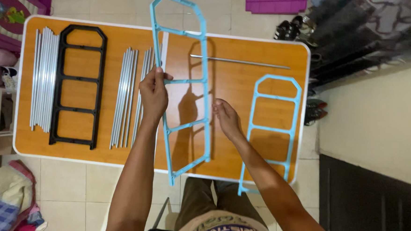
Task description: The person assembles a light blue metal shoe rack by inserting multiple silver metal rods into the side frames. They repeatedly pick up rods from the table and slide them into the frame slots, then remove them and repeat the process. The person also handles a black plastic frame and repositions the blue frames on the table.
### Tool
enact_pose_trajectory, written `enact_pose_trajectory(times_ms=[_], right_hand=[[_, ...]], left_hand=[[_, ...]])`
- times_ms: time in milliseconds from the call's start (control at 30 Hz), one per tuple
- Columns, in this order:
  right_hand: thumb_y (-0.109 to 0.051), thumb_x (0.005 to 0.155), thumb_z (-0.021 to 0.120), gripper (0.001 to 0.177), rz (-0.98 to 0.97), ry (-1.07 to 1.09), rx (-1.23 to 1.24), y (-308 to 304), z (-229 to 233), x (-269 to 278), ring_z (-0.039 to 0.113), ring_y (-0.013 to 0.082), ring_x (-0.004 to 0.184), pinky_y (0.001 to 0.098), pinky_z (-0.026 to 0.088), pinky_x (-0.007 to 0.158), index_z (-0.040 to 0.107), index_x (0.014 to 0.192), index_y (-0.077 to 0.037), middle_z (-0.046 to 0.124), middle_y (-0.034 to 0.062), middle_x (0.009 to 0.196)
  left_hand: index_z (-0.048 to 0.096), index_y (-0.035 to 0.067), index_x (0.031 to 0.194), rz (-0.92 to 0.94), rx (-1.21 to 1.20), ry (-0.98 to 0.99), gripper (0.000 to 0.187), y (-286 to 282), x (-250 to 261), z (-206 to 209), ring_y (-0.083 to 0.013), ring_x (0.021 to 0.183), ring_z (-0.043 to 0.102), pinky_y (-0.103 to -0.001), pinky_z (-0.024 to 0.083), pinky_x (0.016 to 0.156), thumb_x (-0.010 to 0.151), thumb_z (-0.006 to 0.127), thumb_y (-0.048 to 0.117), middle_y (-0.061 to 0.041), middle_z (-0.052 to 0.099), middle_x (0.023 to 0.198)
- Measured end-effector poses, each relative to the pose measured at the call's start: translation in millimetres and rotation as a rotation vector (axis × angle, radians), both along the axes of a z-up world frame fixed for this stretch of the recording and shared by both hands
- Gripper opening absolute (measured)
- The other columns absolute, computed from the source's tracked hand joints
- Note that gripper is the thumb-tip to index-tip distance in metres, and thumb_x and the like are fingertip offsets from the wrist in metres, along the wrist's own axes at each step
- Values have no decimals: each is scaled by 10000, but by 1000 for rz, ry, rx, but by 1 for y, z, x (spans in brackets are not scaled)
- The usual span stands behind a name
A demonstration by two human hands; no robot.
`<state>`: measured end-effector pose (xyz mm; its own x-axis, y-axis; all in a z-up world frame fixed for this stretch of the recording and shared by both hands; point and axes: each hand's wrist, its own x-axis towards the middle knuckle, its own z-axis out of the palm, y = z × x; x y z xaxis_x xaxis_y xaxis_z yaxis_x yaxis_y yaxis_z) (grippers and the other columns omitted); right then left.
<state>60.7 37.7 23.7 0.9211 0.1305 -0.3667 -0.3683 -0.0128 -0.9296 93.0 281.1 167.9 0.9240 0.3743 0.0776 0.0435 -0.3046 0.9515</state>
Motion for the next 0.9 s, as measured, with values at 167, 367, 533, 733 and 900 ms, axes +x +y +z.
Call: enact_pose_trajectory(times_ms=[167,367,533,733,900], right_hand=[[-251,1082,589,349,-213,-125,78,-50,-6,-43,626,126,889,278,516,788,667,1299,11,710,71,1057],[-188,1036,660,324,-410,-276,-20,-105,-22,-77,669,98,889,237,543,807,667,1267,40,719,48,987],[-198,1043,659,343,-532,-299,-136,-149,-16,-107,630,79,873,229,515,768,679,1276,52,715,38,979],[-155,1043,645,293,-572,-370,-399,-189,-7,-149,601,67,816,223,506,729,700,1240,55,718,37,990],[-105,1004,666,256,-581,-340,-596,-218,-21,-171,525,125,670,273,444,595,743,1205,33,663,85,928]], left_hand=[[631,3,1347,-70,-404,-22,407,-46,-11,-23,-19,448,428,-219,331,395,1094,505,296,-42,706,834],[630,25,1395,-133,-349,13,432,-106,-25,-53,-33,505,481,-230,392,442,1088,532,313,-38,703,883],[649,17,1393,-199,40,32,441,-142,-67,-91,-92,613,529,-282,464,550,1030,678,265,-93,663,847],[687,35,1298,-328,140,210,389,-188,-123,-130,-189,662,616,-362,525,617,954,703,214,-121,646,831],[724,27,1202,-373,296,255,311,-222,-137,-144,-302,715,615,-442,517,687,968,709,232,-155,608,809]])
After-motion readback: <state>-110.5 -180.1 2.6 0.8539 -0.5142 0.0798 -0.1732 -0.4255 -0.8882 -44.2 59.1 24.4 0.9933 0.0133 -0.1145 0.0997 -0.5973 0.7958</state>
